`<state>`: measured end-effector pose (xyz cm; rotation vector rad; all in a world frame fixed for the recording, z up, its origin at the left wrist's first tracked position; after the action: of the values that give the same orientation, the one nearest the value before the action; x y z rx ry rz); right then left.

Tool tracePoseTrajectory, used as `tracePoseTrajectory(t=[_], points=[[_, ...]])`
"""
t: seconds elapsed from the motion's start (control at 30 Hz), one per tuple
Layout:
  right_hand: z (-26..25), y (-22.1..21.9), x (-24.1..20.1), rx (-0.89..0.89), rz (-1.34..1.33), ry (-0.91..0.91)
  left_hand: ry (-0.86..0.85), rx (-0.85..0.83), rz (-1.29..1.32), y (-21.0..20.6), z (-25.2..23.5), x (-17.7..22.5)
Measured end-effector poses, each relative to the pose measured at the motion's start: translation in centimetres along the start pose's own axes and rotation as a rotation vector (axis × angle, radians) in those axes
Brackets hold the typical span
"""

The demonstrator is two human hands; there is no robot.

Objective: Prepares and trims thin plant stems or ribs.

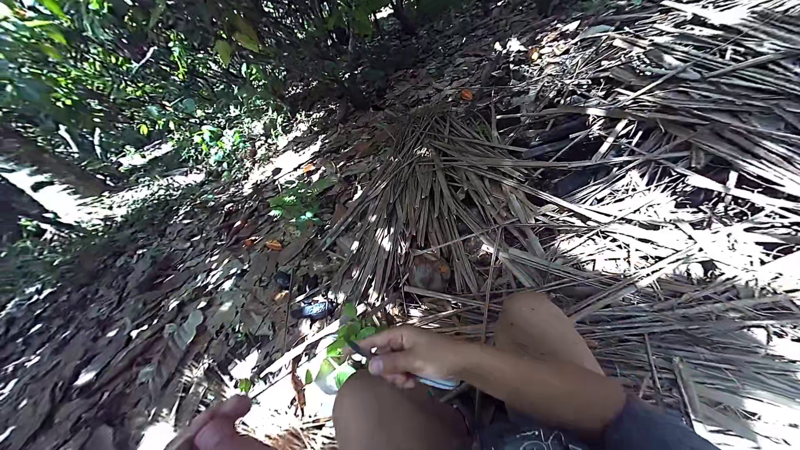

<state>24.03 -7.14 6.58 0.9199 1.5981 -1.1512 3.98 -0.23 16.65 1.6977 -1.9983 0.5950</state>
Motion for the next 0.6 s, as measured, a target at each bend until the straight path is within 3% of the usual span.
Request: tracePoseTrajectory(t=[0.13,0.3,0.33,0.4,0.43,0.5,0.57,0.6], points=[[0.9,1.3,-0.2,0.107,-0.076,0.004,0.181,0.129,0.352,-4.5,3.8,-1.7],[4.6,7.1,-0.5,0.479,-0.26,0.149,0.707,0.297,0.488,-5.5,9.4,-5.4],[5.5,8.5,-0.1,0.556,-0.242,0.154,0.851,0.237,0.461,-5.8,11.0,-5.8],[7.4,10.5,0.6,0.661,-0.169,0.12,1.001,-0.111,0.366,-7.4,13.8,-5.6],[8.1,11.0,0.9,0.681,-0.12,0.086,0.917,-0.357,0.281,-8.8,14.6,-4.7],[9.1,10.7,1.6,0.666,-0.062,0.007,0.467,-0.654,0.002,-11.6,14.3,-2.5],[9.6,9.6,2.3,0.614,-0.036,-0.06,0.089,-0.745,-0.224,-14.9,13.5,-2.3],[9.9,9.0,2.4,0.596,-0.016,-0.081,0.037,-0.777,-0.258,-16.5,13.3,-3.0]])
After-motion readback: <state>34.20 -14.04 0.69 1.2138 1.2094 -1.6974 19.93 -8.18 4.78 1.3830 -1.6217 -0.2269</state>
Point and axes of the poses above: each hand's wrist, its own z-axis away from the middle knuckle, its own y-axis out of the back of the hand, x = y × z, the point moved 7 cm from there along -z, towards the middle knuckle, and after that the axes turned 7 degrees about z, right-handed, at the moved point
